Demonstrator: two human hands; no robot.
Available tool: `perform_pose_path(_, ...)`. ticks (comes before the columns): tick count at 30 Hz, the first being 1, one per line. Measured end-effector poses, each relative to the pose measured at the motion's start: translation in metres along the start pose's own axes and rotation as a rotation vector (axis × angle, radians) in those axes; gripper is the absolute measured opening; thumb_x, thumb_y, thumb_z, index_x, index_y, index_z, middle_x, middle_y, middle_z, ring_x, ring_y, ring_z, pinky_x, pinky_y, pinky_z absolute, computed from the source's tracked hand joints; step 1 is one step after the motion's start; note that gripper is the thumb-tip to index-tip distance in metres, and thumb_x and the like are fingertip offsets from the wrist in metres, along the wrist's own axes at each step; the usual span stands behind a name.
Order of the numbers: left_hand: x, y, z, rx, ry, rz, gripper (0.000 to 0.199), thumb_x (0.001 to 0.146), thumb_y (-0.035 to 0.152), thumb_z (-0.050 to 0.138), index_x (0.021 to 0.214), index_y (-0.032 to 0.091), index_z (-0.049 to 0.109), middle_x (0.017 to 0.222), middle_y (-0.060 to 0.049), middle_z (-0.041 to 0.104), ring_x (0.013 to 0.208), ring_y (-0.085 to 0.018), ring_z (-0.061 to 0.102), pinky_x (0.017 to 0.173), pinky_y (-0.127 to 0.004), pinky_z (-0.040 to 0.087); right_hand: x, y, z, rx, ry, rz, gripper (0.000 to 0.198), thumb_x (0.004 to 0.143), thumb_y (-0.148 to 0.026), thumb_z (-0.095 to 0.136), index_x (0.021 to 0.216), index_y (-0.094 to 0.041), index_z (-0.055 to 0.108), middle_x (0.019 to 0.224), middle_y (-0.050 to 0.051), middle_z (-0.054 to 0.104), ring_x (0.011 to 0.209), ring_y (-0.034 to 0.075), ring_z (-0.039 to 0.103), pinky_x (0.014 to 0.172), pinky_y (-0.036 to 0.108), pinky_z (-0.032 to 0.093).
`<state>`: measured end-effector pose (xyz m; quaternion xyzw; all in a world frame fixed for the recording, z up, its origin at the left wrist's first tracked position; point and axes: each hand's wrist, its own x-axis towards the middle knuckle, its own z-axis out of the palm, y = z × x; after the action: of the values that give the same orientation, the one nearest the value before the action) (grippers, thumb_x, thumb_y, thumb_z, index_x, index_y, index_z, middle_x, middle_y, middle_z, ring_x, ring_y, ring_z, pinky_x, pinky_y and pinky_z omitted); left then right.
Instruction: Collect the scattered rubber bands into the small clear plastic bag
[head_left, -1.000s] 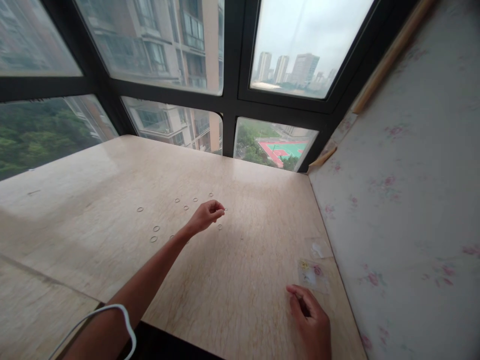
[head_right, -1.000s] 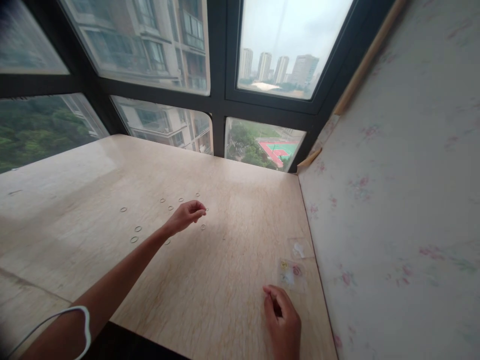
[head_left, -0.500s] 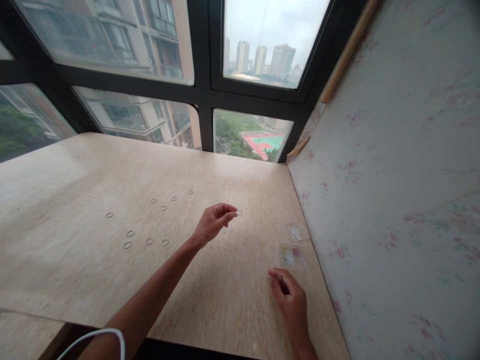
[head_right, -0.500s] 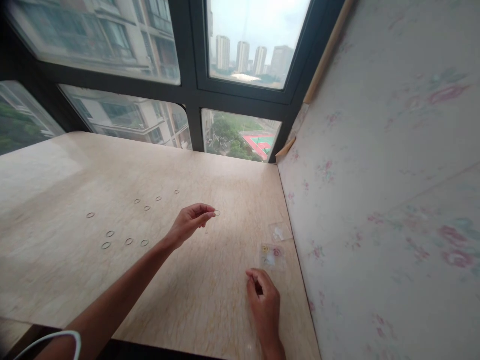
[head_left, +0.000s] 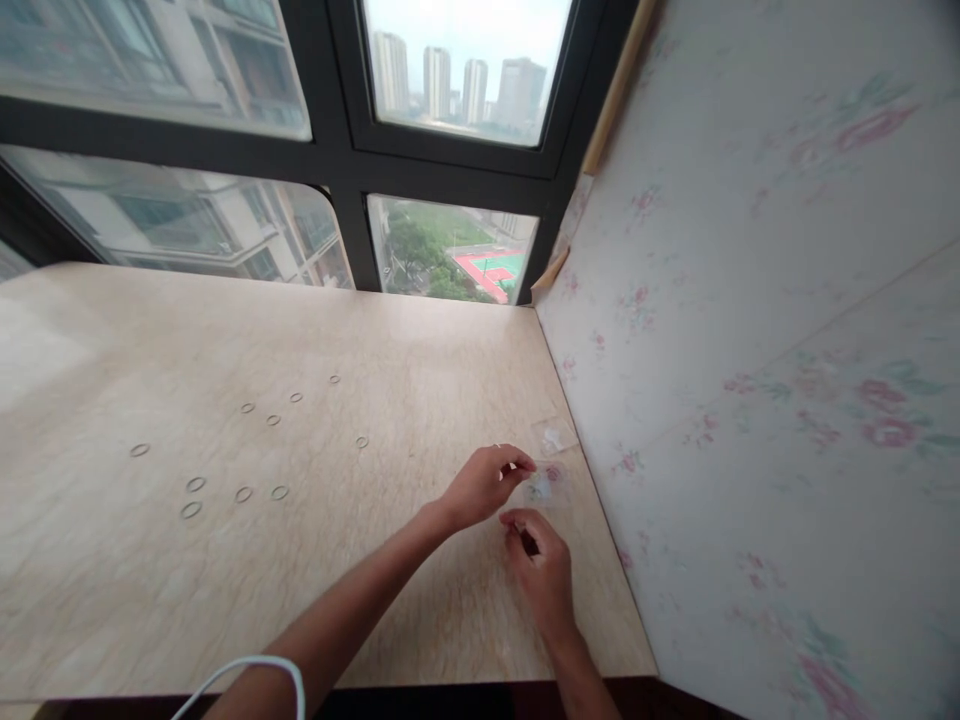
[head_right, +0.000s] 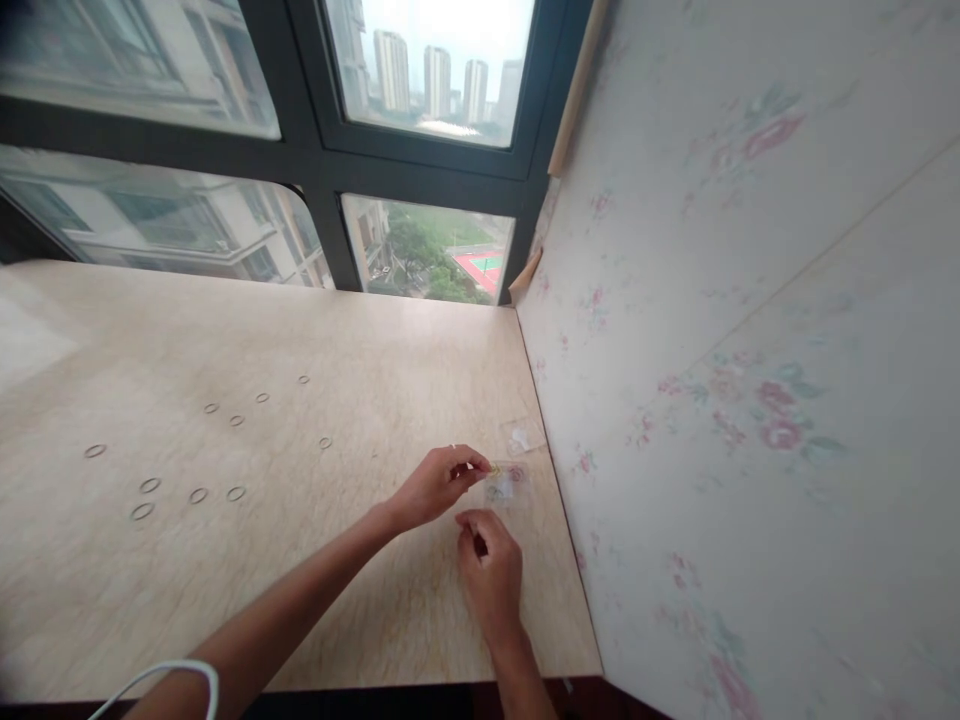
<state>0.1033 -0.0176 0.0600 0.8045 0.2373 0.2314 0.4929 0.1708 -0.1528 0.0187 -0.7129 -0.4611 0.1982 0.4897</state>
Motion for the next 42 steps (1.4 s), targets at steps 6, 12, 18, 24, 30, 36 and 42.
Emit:
perform_pose_path(6,0.005,-0.002,0.009,0.185,-0.077,0.056,0.021,0.081,0.008,0.049,0.085,0.018,0.067,0.09,-0.004,0.067,0.081,-0.015,0.059,0.076,-0.027,0.044,0.0,0.002,0.001,-0.008,0.008,0.012,0.017,0.081,-0.017,0.046,0.084,-0.018,0.062,0.081,0.003,0.065,0.072,0.015,0.06,0.067,0.024,0.046)
perform_pose_path(12,0.005,-0.008,0.018,0.197,-0.113,0.035,0.022,0.081,0.007,0.049,0.083,0.018,0.068,0.087,-0.004,0.067,0.081,-0.015,0.059,0.074,-0.027,0.044,0.0,0.0,0.002,-0.035,0.021,-0.002,0.016,0.081,-0.018,0.045,0.078,-0.018,0.061,0.073,0.002,0.063,0.066,0.014,0.056,0.062,0.023,0.044)
perform_pose_path(18,-0.002,-0.016,0.014,0.161,-0.026,0.059,0.019,0.085,0.014,0.05,0.087,0.018,0.068,0.089,-0.005,0.067,0.081,-0.015,0.059,0.075,-0.027,0.045,0.001,0.0,0.002,-0.018,0.02,-0.01,0.018,0.081,-0.018,0.045,0.081,-0.018,0.063,0.079,0.004,0.065,0.072,0.016,0.059,0.065,0.024,0.046)
perform_pose_path(24,-0.026,-0.036,-0.014,0.162,0.118,0.039,0.019,0.088,0.022,0.05,0.089,0.019,0.068,0.09,-0.005,0.065,0.08,-0.014,0.058,0.074,-0.027,0.045,0.0,0.004,0.0,-0.03,0.007,-0.007,0.02,0.083,-0.021,0.046,0.086,-0.018,0.066,0.086,0.005,0.067,0.077,0.016,0.062,0.067,0.025,0.048)
perform_pose_path(30,-0.068,-0.064,-0.057,0.29,0.218,-0.043,0.023,0.09,0.025,0.045,0.094,0.02,0.068,0.09,-0.006,0.062,0.08,-0.015,0.057,0.074,-0.027,0.044,-0.001,0.008,-0.001,-0.074,0.017,-0.006,0.022,0.081,-0.028,0.049,0.086,-0.017,0.067,0.086,0.007,0.068,0.071,0.017,0.061,0.064,0.027,0.05)
perform_pose_path(36,-0.084,-0.076,-0.073,0.26,0.366,-0.065,0.021,0.088,0.021,0.047,0.092,0.018,0.067,0.083,-0.005,0.059,0.071,-0.012,0.054,0.068,-0.024,0.042,-0.002,0.012,-0.003,-0.065,0.017,0.088,0.029,0.075,-0.04,0.056,0.085,-0.016,0.07,0.082,0.008,0.069,0.069,0.019,0.062,0.063,0.028,0.05)
perform_pose_path(42,-0.08,-0.08,-0.071,0.221,0.397,-0.064,0.018,0.083,0.015,0.051,0.089,0.017,0.068,0.08,-0.005,0.062,0.07,-0.013,0.055,0.069,-0.025,0.042,0.001,0.002,0.005,0.042,0.09,0.253,0.04,0.068,-0.046,0.064,0.09,-0.012,0.068,0.07,0.005,0.066,0.055,0.016,0.057,0.049,0.024,0.045)
